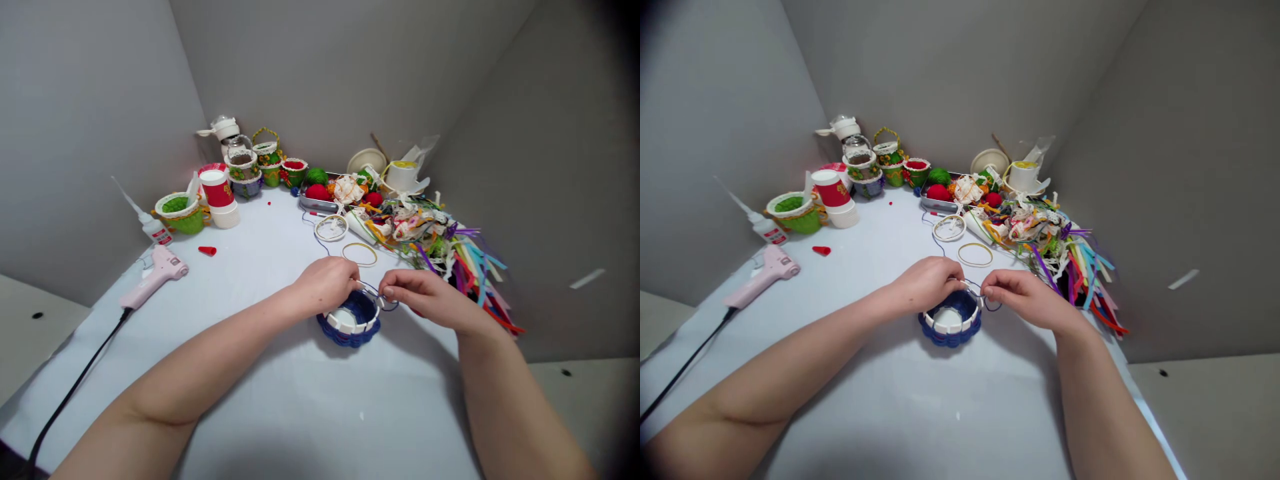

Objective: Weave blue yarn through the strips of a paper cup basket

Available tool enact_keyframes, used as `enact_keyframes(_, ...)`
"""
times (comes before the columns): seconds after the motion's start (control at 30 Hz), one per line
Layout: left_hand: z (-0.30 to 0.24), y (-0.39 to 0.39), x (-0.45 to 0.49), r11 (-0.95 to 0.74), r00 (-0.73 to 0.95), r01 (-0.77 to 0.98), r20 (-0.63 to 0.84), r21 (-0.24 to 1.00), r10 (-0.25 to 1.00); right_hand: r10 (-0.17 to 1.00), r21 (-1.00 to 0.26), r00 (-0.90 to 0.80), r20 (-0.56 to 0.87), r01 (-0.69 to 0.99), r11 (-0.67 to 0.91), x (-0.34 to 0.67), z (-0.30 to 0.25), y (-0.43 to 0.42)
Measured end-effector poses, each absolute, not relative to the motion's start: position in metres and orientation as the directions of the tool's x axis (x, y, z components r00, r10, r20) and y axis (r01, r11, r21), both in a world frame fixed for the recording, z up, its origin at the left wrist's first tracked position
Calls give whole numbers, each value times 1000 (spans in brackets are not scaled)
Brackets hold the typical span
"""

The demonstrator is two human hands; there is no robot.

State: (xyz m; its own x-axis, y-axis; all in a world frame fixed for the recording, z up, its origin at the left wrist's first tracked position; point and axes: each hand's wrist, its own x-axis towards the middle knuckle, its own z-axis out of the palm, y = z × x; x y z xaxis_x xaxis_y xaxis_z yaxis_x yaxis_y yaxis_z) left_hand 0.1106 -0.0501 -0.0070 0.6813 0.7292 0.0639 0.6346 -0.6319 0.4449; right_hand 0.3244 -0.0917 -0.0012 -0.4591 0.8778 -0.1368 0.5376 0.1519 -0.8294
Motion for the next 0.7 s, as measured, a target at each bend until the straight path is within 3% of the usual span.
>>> enact_keyframes(0.17,-7,-50,111,-619,673,641,54,453,737,865,-783,-465,-190,603,153,326,-8,-86)
enact_keyframes(0.33,-4,-51,108,-638,694,632,44,440,718,876,-626,-411,-250,759,177,324,-13,-86)
enact_keyframes(0.47,-2,-54,107,-665,697,648,63,371,714,887,-598,-404,-223,775,203,322,-12,-87)
enact_keyframes(0.7,4,-63,106,-645,666,734,-37,214,745,900,-612,-396,-181,762,212,321,-15,-87)
